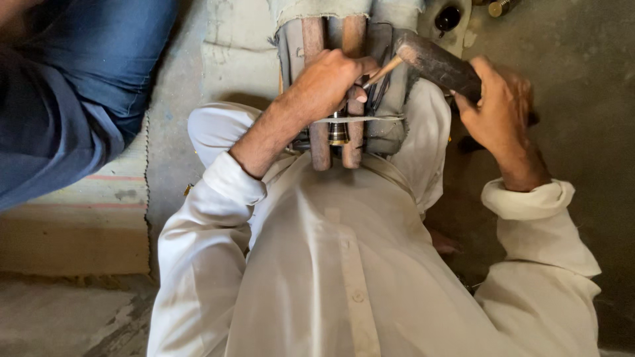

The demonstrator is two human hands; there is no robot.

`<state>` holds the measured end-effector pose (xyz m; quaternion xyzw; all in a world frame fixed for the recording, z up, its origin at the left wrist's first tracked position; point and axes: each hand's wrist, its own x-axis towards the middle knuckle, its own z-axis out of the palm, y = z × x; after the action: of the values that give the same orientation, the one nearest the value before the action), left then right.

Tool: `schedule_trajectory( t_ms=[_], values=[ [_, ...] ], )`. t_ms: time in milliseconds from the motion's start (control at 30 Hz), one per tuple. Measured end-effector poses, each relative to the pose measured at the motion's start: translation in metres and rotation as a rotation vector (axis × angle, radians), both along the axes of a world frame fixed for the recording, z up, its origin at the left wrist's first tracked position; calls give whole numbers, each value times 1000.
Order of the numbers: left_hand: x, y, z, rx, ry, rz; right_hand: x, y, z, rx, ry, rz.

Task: The person sits cross-legged on the floor with a small brass object held upright between wooden stakes strapped to their legs. They hold a punch against the metal and repeatedly strike it with a wooden mallet, rotating and repositioning the piece between strikes to work its surface.

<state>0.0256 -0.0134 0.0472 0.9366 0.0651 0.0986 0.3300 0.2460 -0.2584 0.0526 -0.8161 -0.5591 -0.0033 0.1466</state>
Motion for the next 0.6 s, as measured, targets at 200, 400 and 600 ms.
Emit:
schedule_trajectory(
  t_ms=[200, 400, 600],
  values=[
    [6, 6, 2, 22, 13, -118, -8, -21, -23, 63, 178, -74],
    [8, 7, 5, 19, 23, -238, -27, -33, -33, 130, 396, -228],
    [3, 9, 10, 11, -21, -281, -37, -42, -40, 337, 677, -283]
  ],
)
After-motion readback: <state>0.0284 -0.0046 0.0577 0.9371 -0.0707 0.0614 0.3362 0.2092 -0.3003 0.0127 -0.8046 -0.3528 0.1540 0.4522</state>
